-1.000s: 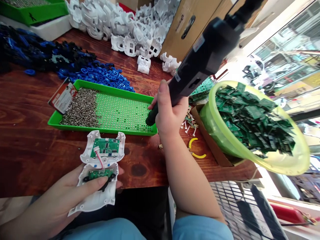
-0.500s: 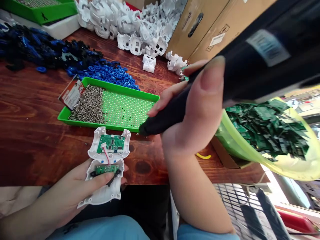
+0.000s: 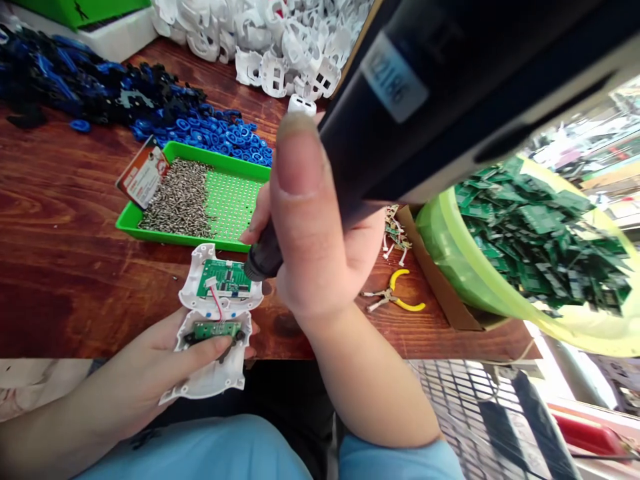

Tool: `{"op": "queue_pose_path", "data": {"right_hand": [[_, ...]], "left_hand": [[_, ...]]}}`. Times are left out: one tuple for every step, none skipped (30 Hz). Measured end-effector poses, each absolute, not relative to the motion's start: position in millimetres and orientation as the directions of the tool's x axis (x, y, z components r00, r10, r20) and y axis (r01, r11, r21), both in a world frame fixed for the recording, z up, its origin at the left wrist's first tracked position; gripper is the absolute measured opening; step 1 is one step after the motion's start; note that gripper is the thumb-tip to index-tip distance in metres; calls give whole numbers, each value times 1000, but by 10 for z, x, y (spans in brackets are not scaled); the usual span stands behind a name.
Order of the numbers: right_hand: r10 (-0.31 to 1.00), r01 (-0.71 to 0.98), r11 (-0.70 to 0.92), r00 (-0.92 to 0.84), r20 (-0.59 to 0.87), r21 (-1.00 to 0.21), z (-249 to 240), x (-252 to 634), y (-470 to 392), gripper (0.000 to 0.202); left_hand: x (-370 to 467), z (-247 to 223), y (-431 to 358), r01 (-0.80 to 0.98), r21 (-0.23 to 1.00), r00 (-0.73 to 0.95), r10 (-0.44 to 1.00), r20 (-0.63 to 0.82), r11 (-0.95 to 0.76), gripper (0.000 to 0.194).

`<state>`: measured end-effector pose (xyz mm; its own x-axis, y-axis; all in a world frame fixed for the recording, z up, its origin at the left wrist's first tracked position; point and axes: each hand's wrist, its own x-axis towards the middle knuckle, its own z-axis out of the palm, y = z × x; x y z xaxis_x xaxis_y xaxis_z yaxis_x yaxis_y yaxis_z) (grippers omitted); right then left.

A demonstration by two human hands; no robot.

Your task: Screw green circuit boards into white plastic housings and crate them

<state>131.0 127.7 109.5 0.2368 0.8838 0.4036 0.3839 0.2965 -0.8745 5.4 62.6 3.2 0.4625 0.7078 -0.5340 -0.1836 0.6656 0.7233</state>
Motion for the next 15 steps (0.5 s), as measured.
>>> {"op": "queue_pose_path", "data": {"right_hand": [[873,260,317,295,387,-912,1080,1308,1280,55],[864,147,336,345,366,-930,1063,1312,1281,56],[860,78,346,372,349,-935,1046,1319,1280,58],[863,65,344,372,343,-937,1031,1327,1277,60],[865,71,343,365,344,-937,1018,1335,1273,60],[867,83,346,353,352,-935,1008,1341,1268,60],[868,99,351,338,363,-931,1000,1348,1264,59],[869,112,357,326,373,-927,991,1355,1260,58],[869,117,370,308,388,-922,982,1364,1256,57],[869,116,384,290,401,-916,971,1375,1253,55],[870,117,399,265,416,-909,959,1389,1248,53],[872,118,415,230,431,-902,945,1405,1243,51],[872,123,433,192,449,-893,932,1420,1236,49],[867,138,451,167,470,-882,920,1432,1227,47],[863,161,458,156,481,-874,909,1440,1218,46]], "left_hand": [[58,43,626,-188,722,450,712,-539,666,34],[63,52,625,-194,722,436,717,-543,664,33],[69,60,625,-197,721,430,720,-545,664,32],[75,66,624,-198,721,426,721,-547,664,33],[81,70,622,-198,722,420,723,-549,663,33],[86,75,619,-199,720,418,722,-552,665,33],[89,78,613,-204,715,412,721,-557,669,32],[90,81,606,-217,706,405,720,-563,674,31],[88,82,597,-232,697,399,720,-568,678,31],[84,80,588,-248,688,395,720,-571,682,30],[77,75,578,-257,683,397,719,-570,684,30],[69,67,569,-259,684,398,720,-568,682,29],[59,57,562,-251,689,403,721,-564,680,28],[49,45,557,-235,696,415,717,-560,679,28],[41,33,555,-216,702,429,712,-556,679,28]]}}
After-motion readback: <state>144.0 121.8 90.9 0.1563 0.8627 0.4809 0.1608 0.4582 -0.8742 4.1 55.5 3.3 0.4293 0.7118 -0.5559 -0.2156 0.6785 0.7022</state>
